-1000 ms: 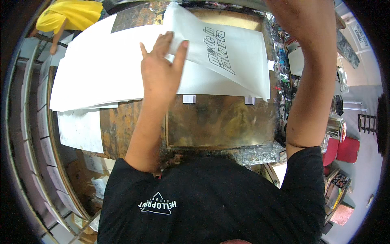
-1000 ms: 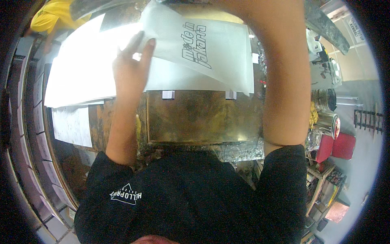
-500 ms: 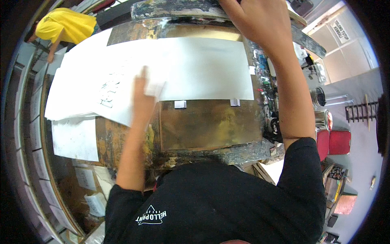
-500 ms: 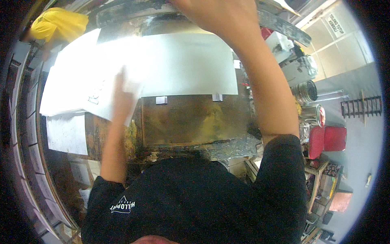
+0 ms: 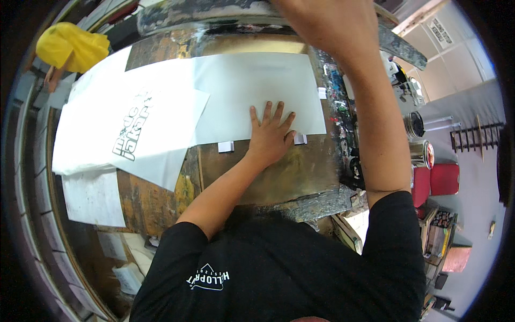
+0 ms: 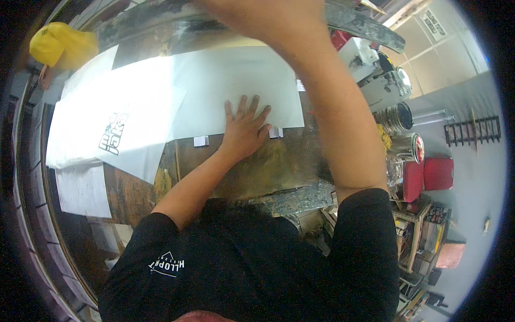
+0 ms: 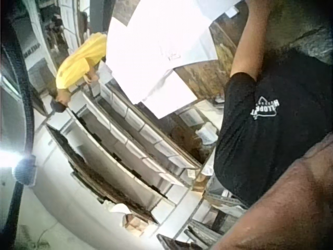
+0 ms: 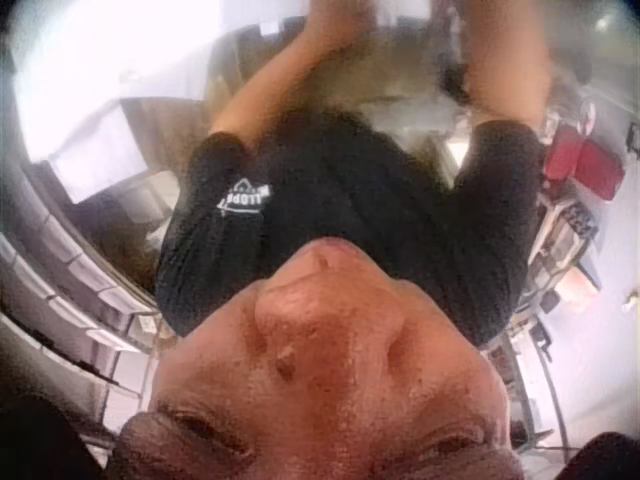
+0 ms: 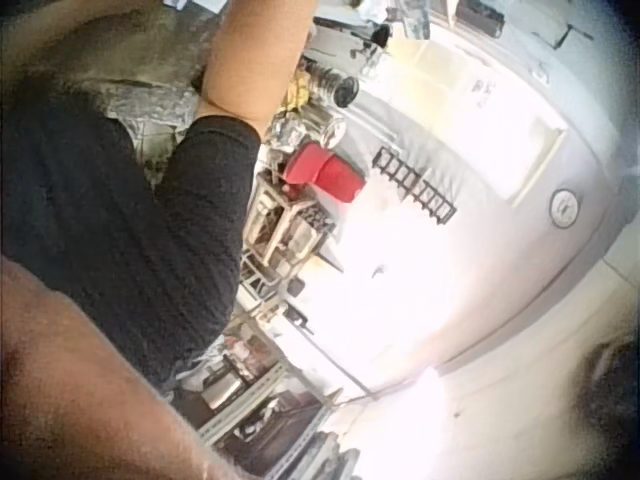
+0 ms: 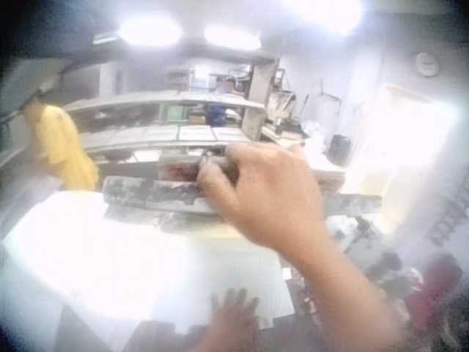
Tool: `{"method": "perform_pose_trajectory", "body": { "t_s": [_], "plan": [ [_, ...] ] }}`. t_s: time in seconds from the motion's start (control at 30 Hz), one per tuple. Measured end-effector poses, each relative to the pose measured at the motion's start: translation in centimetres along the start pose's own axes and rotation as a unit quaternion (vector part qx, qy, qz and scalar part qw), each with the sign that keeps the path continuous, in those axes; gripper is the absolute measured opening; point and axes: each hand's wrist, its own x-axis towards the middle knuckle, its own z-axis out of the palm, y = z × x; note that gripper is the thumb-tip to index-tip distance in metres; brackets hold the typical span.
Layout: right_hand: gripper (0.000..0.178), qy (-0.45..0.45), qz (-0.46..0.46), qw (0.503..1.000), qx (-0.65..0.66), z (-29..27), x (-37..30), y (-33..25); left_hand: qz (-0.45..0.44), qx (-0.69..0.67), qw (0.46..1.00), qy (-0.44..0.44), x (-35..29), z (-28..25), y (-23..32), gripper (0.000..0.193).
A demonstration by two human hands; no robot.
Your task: The person performs screen printing onto white plastic bags using black ink and a squeegee, while another person assists by taking the printed bags and placing them on drying racks.
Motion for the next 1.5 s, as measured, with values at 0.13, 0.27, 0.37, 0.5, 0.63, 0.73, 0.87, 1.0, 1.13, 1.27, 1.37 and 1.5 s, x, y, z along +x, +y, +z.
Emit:
{"method": "perform_pose_trajectory", "body": {
  "t_s": [0.13,0.27,0.37,0.5,0.63,0.73,0.87,1.0,1.13,1.27,1.37,1.5],
  "plan": [
    [0.045,-0.009,0.014,1.000,0.023,-0.6,0.6,-0.8,0.002,0.007,1.000,0.015,0.2,0.7,0.1,0.058],
    [0.045,-0.075,0.100,0.992,0.021,-0.1,0.6,-0.6,0.028,0.000,0.999,0.046,-0.2,1.6,-0.7,0.061],
    [0.045,0.038,-0.036,0.999,-0.011,1.0,-0.2,0.4,0.034,0.041,0.994,0.096,-0.1,1.3,-0.4,0.065],
    [0.049,0.060,-0.083,0.994,-0.048,2.0,-1.2,1.6,-0.010,0.016,0.999,0.039,0.5,-1.8,0.5,0.068],
    [0.051,0.061,-0.087,0.994,-0.011,1.9,-1.5,1.8,-0.075,-0.065,0.971,0.216,0.1,-8.9,-1.1,0.068],
    [0.051,0.050,-0.080,0.995,-0.017,1.7,-1.6,1.5,-0.117,-0.227,0.936,0.243,-3.2,-14.8,-4.8,0.062],
    [0.049,0.042,-0.072,0.996,-0.031,1.6,-1.9,1.2,-0.176,-0.238,0.943,0.155,-9.9,-19.0,-8.1,0.055],
    [0.044,0.049,-0.057,0.997,-0.019,1.5,-2.1,0.9,-0.212,-0.214,0.947,0.114,-14.5,-21.5,-10.2,0.052],
    [0.039,0.076,-0.067,0.994,-0.036,1.5,-2.3,0.7,-0.191,-0.187,0.958,0.108,-16.5,-23.0,-12.1,0.047],
    [0.039,0.068,-0.052,0.996,-0.038,1.6,-2.4,0.7,-0.183,-0.194,0.959,0.097,-15.5,-22.2,-15.1,0.046],
    [0.039,0.072,-0.056,0.995,-0.028,1.6,-2.3,0.9,-0.231,-0.124,0.959,0.105,-13.3,-21.9,-20.5,0.044],
    [0.039,0.080,-0.070,0.993,-0.043,1.7,-2.1,1.2,-0.346,0.070,0.925,0.142,-12.5,-24.9,-32.7,0.040]
  ]
}}
